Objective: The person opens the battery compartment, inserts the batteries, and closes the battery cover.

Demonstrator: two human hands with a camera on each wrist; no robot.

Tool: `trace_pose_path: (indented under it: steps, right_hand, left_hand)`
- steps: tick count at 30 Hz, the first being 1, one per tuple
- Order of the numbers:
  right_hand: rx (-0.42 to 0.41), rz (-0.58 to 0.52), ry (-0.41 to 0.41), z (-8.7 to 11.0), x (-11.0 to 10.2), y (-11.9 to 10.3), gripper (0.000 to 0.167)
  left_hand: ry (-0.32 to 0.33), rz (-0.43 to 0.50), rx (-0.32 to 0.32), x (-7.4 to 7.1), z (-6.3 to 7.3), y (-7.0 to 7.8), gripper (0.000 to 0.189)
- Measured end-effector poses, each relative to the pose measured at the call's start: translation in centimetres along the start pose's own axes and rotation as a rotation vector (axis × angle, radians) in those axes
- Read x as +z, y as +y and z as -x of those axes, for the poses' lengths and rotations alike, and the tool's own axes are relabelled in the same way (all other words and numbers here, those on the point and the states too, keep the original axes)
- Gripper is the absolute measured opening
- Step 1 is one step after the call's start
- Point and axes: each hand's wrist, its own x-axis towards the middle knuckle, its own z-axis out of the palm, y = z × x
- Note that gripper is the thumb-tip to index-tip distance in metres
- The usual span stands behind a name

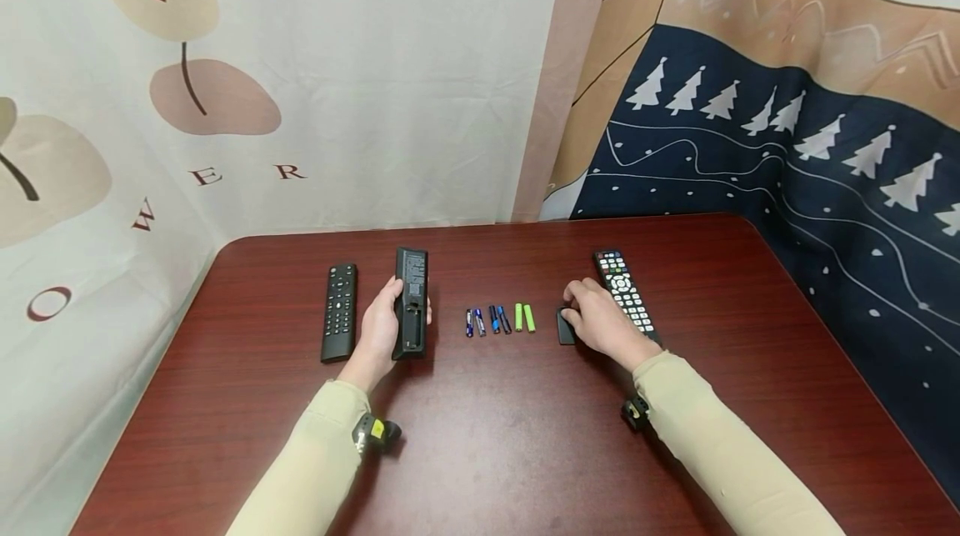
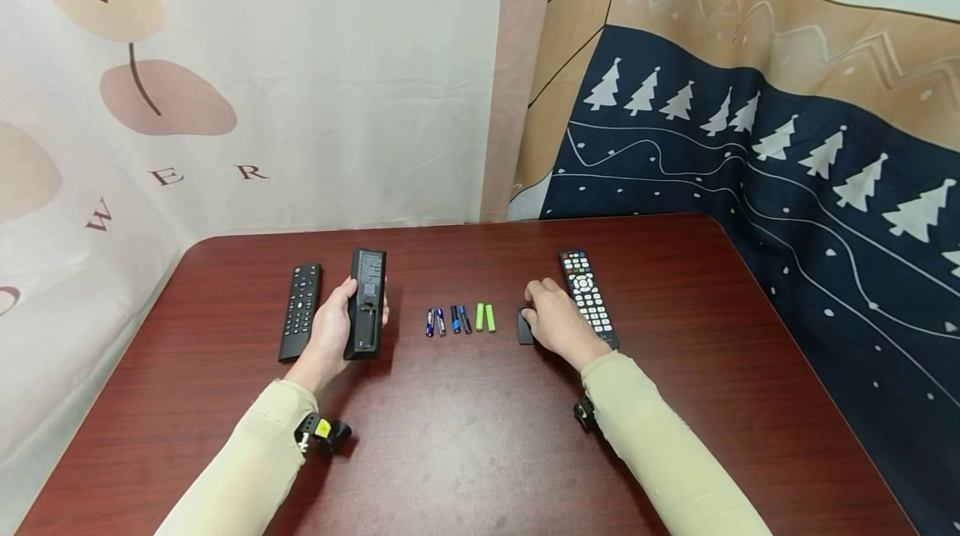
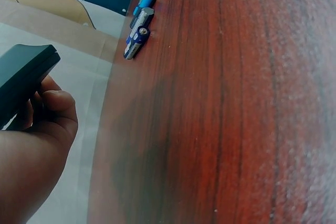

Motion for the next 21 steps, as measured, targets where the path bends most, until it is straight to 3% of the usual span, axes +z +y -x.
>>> trace_pose_path:
  steps: [9,21]
  right_hand:
    - [-0.021,-0.011,0.019,0.1,-0.1,-0.8,0.017]
    - [-0.066,-0.028,0.025,-0.1,0.4,-1.4,0.016]
  left_hand:
    - [0.018,-0.035,-0.002,0.0,0.1,-0.2,0.054]
    - [-0.007,-0.042,0.009,0.0,-0.1,-0.5,0.052]
